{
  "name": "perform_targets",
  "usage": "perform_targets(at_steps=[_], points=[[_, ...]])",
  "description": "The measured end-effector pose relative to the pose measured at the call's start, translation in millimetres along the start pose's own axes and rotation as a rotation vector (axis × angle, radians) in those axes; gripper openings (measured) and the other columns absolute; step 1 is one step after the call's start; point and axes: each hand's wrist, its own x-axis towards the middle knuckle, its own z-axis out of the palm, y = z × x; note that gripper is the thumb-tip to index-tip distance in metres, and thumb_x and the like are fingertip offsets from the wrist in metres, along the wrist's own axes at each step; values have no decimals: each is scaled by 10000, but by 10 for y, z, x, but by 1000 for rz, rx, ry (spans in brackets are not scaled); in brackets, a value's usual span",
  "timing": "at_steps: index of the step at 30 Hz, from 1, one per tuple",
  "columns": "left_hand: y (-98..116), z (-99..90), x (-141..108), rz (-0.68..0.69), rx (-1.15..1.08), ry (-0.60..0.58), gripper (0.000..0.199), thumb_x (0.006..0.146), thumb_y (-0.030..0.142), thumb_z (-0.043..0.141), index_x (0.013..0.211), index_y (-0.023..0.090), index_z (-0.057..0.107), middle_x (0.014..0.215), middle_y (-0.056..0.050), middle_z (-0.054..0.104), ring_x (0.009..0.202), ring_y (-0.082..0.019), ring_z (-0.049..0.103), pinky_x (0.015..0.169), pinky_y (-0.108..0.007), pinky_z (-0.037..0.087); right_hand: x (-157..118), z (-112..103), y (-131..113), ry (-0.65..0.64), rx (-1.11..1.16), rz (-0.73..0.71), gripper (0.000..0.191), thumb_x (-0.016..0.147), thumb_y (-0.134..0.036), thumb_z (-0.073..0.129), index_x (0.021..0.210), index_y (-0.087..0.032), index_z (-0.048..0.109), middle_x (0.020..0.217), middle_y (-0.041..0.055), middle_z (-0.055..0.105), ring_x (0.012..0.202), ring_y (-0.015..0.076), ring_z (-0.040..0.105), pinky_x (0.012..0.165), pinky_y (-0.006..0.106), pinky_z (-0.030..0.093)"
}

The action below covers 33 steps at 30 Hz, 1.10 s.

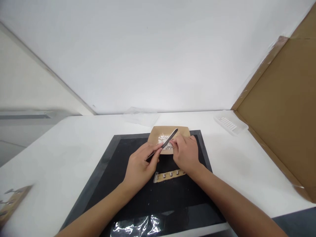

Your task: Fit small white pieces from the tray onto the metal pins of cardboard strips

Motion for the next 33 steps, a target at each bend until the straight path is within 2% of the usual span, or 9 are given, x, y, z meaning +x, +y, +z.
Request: perform_targets(at_steps=[3, 8, 12, 17, 20, 26, 30, 33], points=[[4, 2, -10, -4, -17, 16, 253, 1045, 220, 574, 1195, 210, 777, 940, -63, 779, 867, -191, 734, 863, -320, 621, 0, 0, 3, -69, 25, -76, 299, 1088, -279, 505, 794, -224, 518, 739, 6, 698, 655, 170, 607, 756, 353, 330], [53, -17, -6, -1, -45, 32, 234, 1044, 209, 585, 1174, 207, 779, 909, -50, 769, 831, -173, 717, 844, -304, 613, 13, -18, 30, 17, -13, 11, 278, 1077, -267, 520, 802, -227, 524, 712, 1, 685, 648, 175, 598, 759, 363, 328], [92, -59, -4, 9, -58, 50, 231, 1042, 194, 594, 1187, 204, 773, 921, -49, 765, 833, -165, 714, 829, -290, 606, 18, -50, -4, -73, 96, -44, 292, 1084, -284, 512, 798, -228, 518, 748, 7, 717, 659, 171, 620, 756, 358, 341], [69, -76, 7, 8, -36, 81, 204, 1041, 196, 595, 1157, 200, 762, 905, -43, 748, 827, -165, 705, 822, -288, 603, 33, -87, -9, -59, 239, 68, 274, 1074, -296, 550, 808, -234, 552, 787, 2, 742, 729, 183, 666, 779, 356, 399], [49, -71, 11, 7, -44, 82, 187, 1037, 200, 599, 1145, 198, 752, 982, -59, 755, 916, -180, 720, 871, -298, 604, 15, -104, 43, -98, 424, 148, 234, 1056, -322, 582, 837, -243, 591, 793, 1, 725, 779, 188, 688, 776, 333, 474], [10, -81, -6, -21, -100, 16, 178, 1032, 234, 629, 1168, 221, 743, 1117, -58, 784, 1030, -194, 748, 955, -313, 599, -51, -102, 118, -145, 690, 325, 242, 1039, -433, 633, 895, -239, 649, 763, 0, 689, 630, 155, 630, 608, 294, 497], [-25, -83, -22, -17, -125, -32, 224, 1049, 223, 605, 1227, 255, 738, 1139, -35, 783, 1040, -174, 747, 949, -284, 583, -68, -109, 91, -180, 816, 360, 242, 996, -459, 711, 908, -238, 667, 751, -13, 676, 590, 138, 618, 569, 280, 507], [-21, -98, -11, -4, -152, -20, 239, 1050, 205, 594, 1227, 252, 749, 1108, -41, 776, 1003, -165, 743, 910, -266, 586, -84, -125, 71, -178, 852, 372, 245, 967, -463, 753, 897, -243, 672, 780, -3, 693, 612, 149, 645, 564, 287, 530]])
